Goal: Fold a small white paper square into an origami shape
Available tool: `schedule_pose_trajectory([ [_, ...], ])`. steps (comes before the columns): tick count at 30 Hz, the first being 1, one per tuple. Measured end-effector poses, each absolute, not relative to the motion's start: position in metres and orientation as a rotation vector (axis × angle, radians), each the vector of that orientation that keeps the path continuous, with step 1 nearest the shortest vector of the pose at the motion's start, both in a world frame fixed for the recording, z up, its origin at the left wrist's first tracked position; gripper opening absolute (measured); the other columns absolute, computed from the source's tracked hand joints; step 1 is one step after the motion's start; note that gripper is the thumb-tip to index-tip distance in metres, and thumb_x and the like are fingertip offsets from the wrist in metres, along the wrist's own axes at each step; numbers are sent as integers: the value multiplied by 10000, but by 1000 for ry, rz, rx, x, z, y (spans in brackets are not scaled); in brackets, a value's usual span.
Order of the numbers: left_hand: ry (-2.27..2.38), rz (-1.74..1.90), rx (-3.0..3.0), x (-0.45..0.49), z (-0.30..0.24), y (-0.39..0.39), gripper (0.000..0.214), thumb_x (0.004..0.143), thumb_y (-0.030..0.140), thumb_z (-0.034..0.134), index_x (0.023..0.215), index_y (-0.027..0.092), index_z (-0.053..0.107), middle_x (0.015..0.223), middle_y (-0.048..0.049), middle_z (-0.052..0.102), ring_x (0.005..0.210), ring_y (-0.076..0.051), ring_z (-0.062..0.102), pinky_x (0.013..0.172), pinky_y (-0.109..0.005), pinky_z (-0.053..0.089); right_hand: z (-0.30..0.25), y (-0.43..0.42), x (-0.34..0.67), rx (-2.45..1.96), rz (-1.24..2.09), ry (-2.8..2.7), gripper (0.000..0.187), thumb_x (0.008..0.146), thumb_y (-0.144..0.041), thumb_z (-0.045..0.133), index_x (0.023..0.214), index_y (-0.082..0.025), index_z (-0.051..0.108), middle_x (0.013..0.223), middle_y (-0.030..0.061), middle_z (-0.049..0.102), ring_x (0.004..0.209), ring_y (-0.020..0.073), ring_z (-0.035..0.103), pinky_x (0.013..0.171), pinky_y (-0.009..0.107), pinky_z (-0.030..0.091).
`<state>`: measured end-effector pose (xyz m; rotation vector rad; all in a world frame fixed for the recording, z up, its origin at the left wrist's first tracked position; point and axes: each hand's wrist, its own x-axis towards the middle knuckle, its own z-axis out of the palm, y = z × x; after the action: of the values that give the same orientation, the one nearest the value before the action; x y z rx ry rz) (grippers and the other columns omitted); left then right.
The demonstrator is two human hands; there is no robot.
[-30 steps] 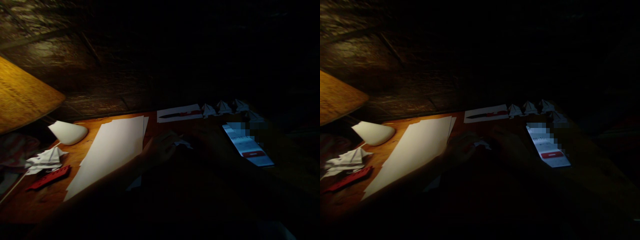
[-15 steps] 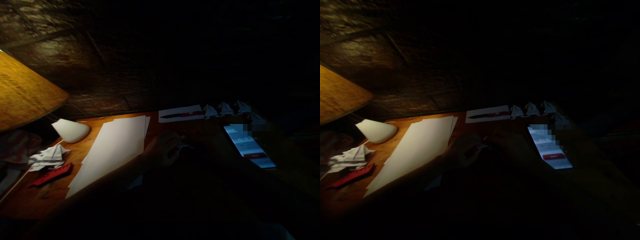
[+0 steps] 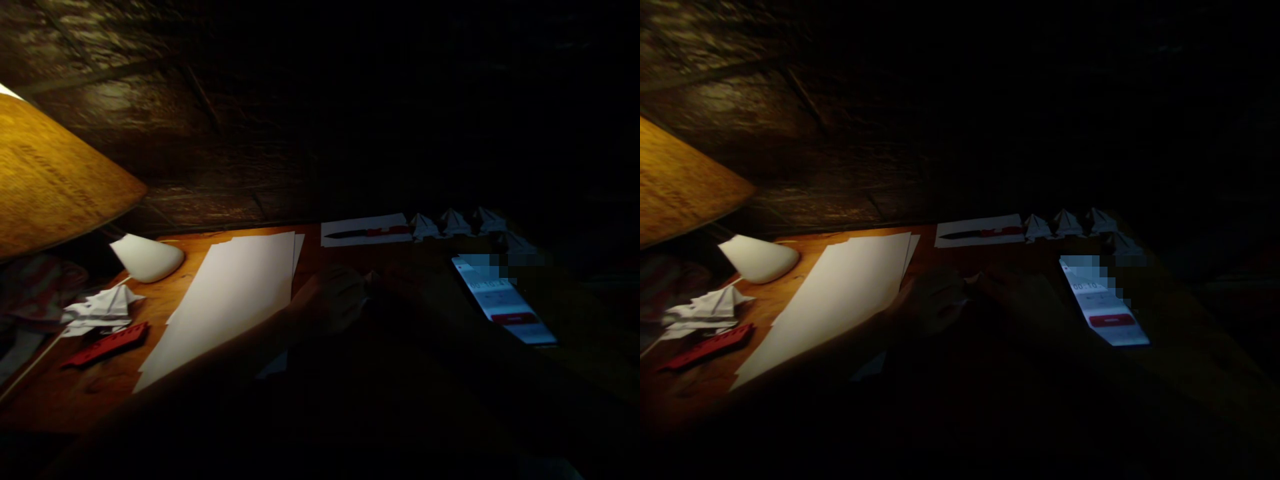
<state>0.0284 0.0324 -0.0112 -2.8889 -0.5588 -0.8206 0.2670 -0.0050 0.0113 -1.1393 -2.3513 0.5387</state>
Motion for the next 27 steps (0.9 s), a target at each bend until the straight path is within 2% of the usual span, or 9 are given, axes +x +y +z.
schedule_pose_trajectory([
  [4,-500,-665,-2891,31,-10,30,136,941,183,534,842,159,624,863,-64,655,843,-193,608,787,-344,535,5,-8,265,-1188,410,-2418,284,927,-382,634,1165,-232,671,1179,90,660,991,245,647,798,372,542],
  [7,-476,-609,-2916,31,-10,29,133,938,190,539,844,153,625,870,-63,655,839,-186,599,776,-329,523,2,-9,266,-1212,350,-2464,313,976,-385,585,1206,-177,625,1205,90,639,1000,208,644,853,398,562],
  [17,-474,-577,-3016,27,-6,27,72,892,178,562,881,155,629,908,-63,663,873,-197,601,806,-356,497,9,-12,268,-1259,202,-2574,309,983,-362,580,1237,-192,617,1271,100,616,1062,218,634,902,422,557],
  [27,-475,-542,-2982,27,-4,24,94,910,182,563,906,173,657,919,-40,687,900,-196,607,814,-367,477,11,-13,268,-1297,184,-2623,309,986,-364,574,1239,-194,618,1278,99,613,1072,221,631,909,425,553],
])
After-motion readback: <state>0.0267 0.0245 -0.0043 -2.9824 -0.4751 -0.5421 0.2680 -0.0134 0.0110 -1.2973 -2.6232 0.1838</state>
